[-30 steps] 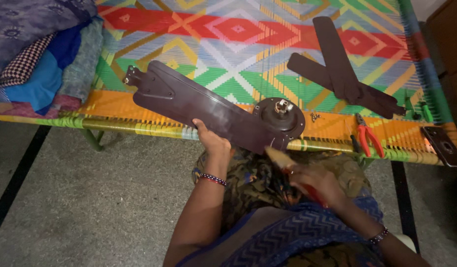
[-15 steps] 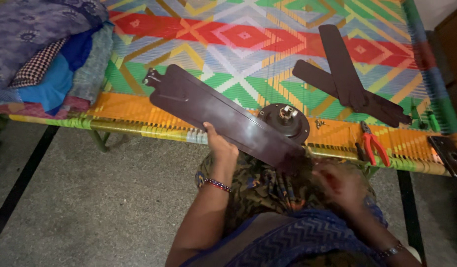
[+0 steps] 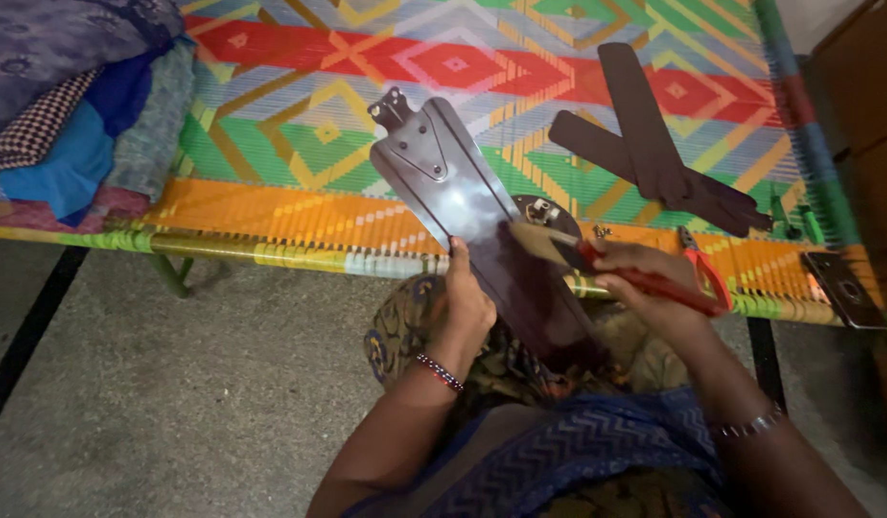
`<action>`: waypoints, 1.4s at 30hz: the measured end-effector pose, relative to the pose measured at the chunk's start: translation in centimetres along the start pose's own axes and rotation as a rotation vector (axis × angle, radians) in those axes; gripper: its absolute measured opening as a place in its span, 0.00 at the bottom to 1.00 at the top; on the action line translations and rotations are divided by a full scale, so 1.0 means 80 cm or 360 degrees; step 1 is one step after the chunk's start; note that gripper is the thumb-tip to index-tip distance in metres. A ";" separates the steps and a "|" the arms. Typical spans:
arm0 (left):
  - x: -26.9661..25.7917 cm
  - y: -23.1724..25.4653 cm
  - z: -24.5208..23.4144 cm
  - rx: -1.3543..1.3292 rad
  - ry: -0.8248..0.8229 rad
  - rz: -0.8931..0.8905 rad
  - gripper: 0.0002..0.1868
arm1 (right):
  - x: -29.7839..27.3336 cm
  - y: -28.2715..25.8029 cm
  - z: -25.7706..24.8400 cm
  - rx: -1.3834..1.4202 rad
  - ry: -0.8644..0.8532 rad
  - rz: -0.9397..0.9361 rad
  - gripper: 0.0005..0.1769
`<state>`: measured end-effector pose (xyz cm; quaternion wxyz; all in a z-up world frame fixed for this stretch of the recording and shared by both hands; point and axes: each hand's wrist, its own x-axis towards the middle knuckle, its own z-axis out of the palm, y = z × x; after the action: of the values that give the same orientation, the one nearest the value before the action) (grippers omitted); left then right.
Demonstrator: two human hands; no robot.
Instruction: The person cleans a fan blade with a brush, then attaches it to the fan motor housing and secures it with a screwdriver.
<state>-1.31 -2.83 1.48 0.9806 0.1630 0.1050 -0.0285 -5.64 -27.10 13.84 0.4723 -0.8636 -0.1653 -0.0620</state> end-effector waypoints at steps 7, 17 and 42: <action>-0.001 0.003 -0.001 -0.0085 0.0093 -0.0079 0.36 | 0.003 0.041 -0.001 0.0119 -0.0138 0.0100 0.12; 0.012 -0.004 -0.025 0.0156 0.0557 -0.0020 0.35 | -0.073 0.095 -0.044 -0.0129 -0.0398 0.0270 0.13; 0.017 -0.029 -0.029 0.0363 0.0307 0.0376 0.48 | 0.151 -0.103 -0.031 -0.0058 -0.0242 -0.0089 0.08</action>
<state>-0.67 -4.27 -1.67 0.9377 0.2863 0.1749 0.0908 2.94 -22.33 24.94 0.4407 -0.8693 -0.2236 -0.0123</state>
